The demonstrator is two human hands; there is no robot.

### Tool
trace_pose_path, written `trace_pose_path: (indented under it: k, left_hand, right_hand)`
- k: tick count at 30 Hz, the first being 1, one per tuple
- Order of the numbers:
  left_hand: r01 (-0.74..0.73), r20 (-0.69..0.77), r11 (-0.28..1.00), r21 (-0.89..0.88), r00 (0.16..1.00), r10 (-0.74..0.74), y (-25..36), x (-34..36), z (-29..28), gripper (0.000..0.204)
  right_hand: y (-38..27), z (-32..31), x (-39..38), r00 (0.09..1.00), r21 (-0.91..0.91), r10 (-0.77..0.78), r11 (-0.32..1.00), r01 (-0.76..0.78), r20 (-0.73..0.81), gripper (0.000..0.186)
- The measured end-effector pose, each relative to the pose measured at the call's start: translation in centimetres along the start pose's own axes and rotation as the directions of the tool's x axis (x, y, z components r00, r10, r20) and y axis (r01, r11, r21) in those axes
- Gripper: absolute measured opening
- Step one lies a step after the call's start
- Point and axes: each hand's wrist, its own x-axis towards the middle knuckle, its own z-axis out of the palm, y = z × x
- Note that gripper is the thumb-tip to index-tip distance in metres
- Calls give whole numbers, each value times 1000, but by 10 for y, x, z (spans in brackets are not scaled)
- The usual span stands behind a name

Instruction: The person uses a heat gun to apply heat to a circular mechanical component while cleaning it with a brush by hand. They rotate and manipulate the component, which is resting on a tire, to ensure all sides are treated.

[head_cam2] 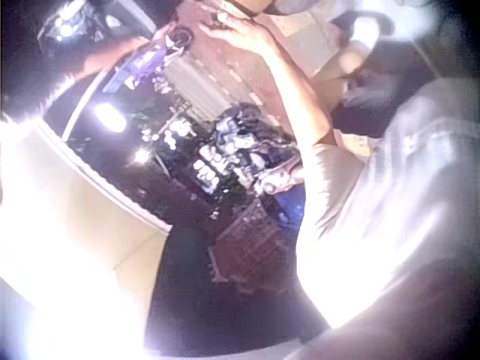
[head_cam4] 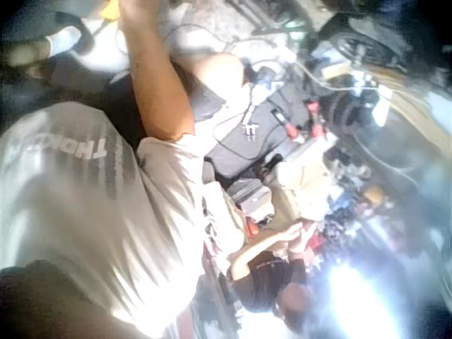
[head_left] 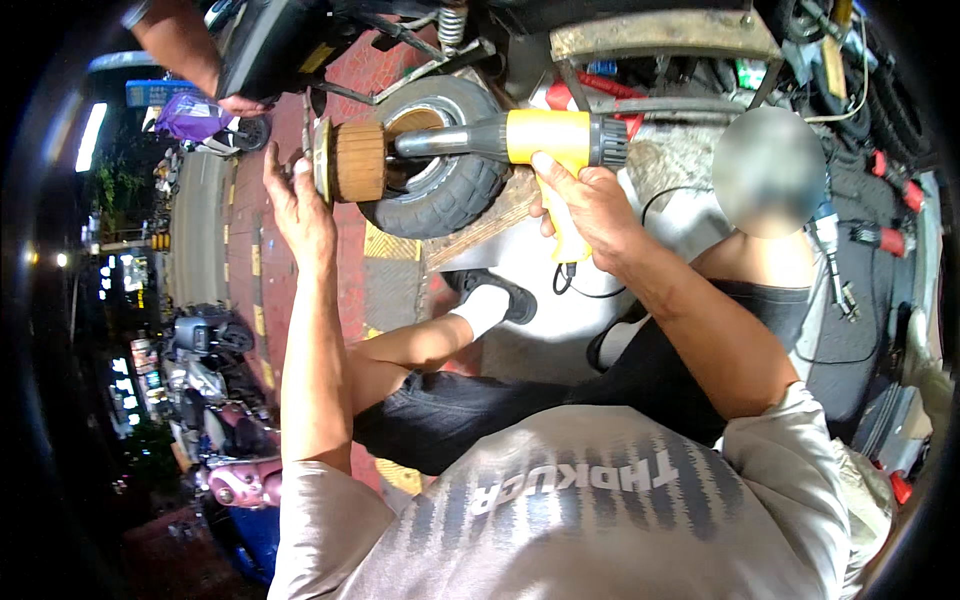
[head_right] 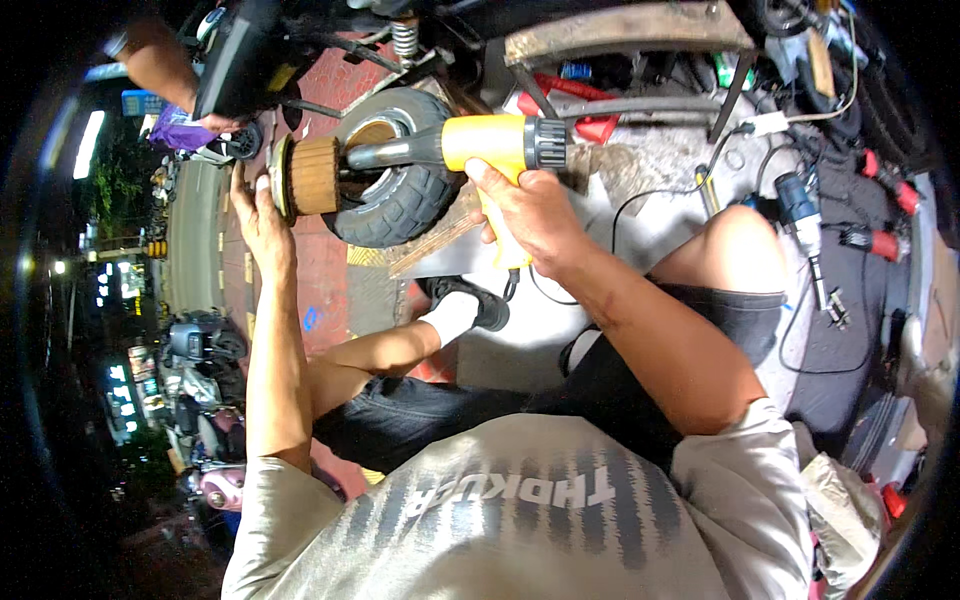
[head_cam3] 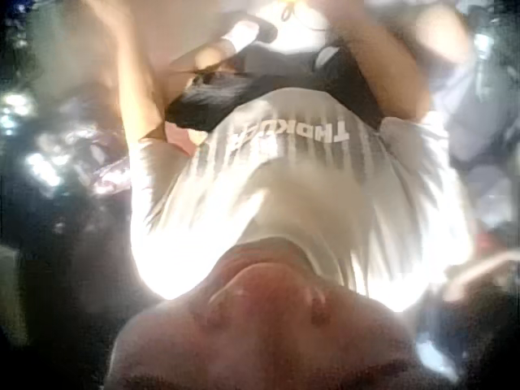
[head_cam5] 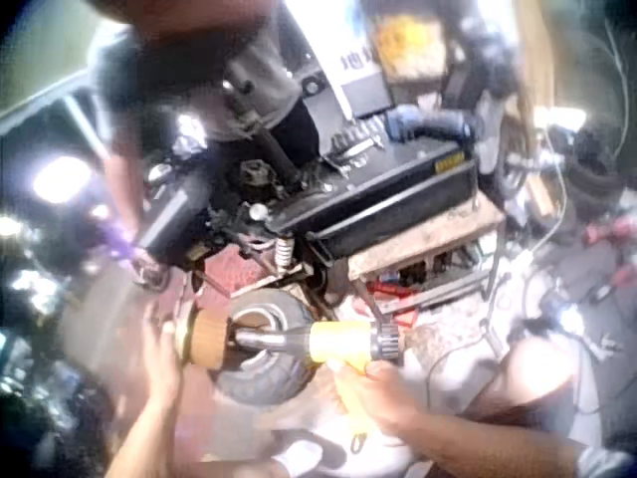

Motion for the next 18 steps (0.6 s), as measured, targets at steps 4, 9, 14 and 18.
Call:
trace_pose_path:
  k: [4,9,14,18]
  left_hand:
    - [326,30,940,-97,945,-325,6,-8,-8,80]
    - [398,24,757,-518,891,-452,-54,-37,-7,66]
    - [515,185,452,-729,783,-593,-53,-30,13,59]
    - [529,246,222,-819,674,-696,-61,-7,24,70]
  right_hand:
    - [3,6,2,998,-30,34,999,-36,-60,42]
    - [18,17,9,997,-106,-21,994,13,-74,46]
    - [18,-17,3,981,-165,-185,967,192,58,45]
    - [9,2,-7,993,-129,-78,989,66,-88,42]
